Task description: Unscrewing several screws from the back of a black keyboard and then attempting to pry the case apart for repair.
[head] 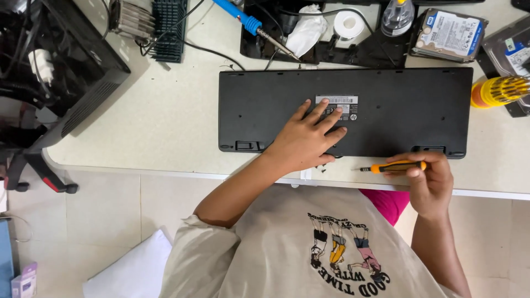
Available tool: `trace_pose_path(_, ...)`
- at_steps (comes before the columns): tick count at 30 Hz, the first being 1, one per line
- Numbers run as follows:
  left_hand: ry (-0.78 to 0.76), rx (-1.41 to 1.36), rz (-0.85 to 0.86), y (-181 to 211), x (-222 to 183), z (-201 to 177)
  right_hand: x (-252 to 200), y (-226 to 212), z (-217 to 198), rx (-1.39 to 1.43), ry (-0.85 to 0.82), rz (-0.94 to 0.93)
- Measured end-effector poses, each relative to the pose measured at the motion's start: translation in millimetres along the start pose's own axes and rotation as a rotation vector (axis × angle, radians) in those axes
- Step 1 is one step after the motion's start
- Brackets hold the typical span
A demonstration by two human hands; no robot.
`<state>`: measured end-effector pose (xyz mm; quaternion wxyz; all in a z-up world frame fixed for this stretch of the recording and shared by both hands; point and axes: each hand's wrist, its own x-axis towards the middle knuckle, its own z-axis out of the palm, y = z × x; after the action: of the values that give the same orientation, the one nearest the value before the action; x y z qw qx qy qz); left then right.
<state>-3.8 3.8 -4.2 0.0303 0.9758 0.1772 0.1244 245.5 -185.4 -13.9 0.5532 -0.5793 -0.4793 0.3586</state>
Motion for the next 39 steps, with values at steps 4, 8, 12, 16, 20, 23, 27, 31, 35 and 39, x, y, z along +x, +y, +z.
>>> trace_pose_path(4, 0.032, -0.021, 0.018, -7, 4, -10, -3, 3, -3, 0.021, -0.088, -0.075)
trace_pose_path(8, 0.066, -0.039, 0.004, -10, -3, -13, 5, -5, -2, -0.380, -0.213, -0.302)
trace_pose_path(12, 0.079, -0.106, -0.119, -24, -12, -27, 18, -24, 12, -0.751, -0.182, -0.631)
trace_pose_path(16, 0.366, -0.047, -0.368, -64, -45, -48, 13, -25, 6, -0.961, -0.078, -0.659)
trace_pose_path(20, 0.244, 0.054, -0.831, -99, -93, -40, 17, -19, -22, -0.882, -0.072, -0.599)
trace_pose_path(23, 0.058, -0.030, -0.969, -112, -99, -41, 38, -15, -36, -0.936, 0.083, -0.467)
trace_pose_path(27, 0.035, -0.282, -1.033, -112, -90, -29, 59, 4, -39, -1.151, 0.193, -0.196)
trace_pose_path(31, 0.247, -0.441, -1.063, -115, -91, -22, 61, -3, -31, -1.195, 0.214, -0.157)
trace_pose_path(35, 0.496, -0.599, -1.048, -105, -87, -34, 59, -12, -36, -0.805, 0.310, -0.060)
trace_pose_path(39, 0.833, -0.608, -0.878, -96, -78, -58, 60, -24, -37, -0.549, 0.358, -0.107)
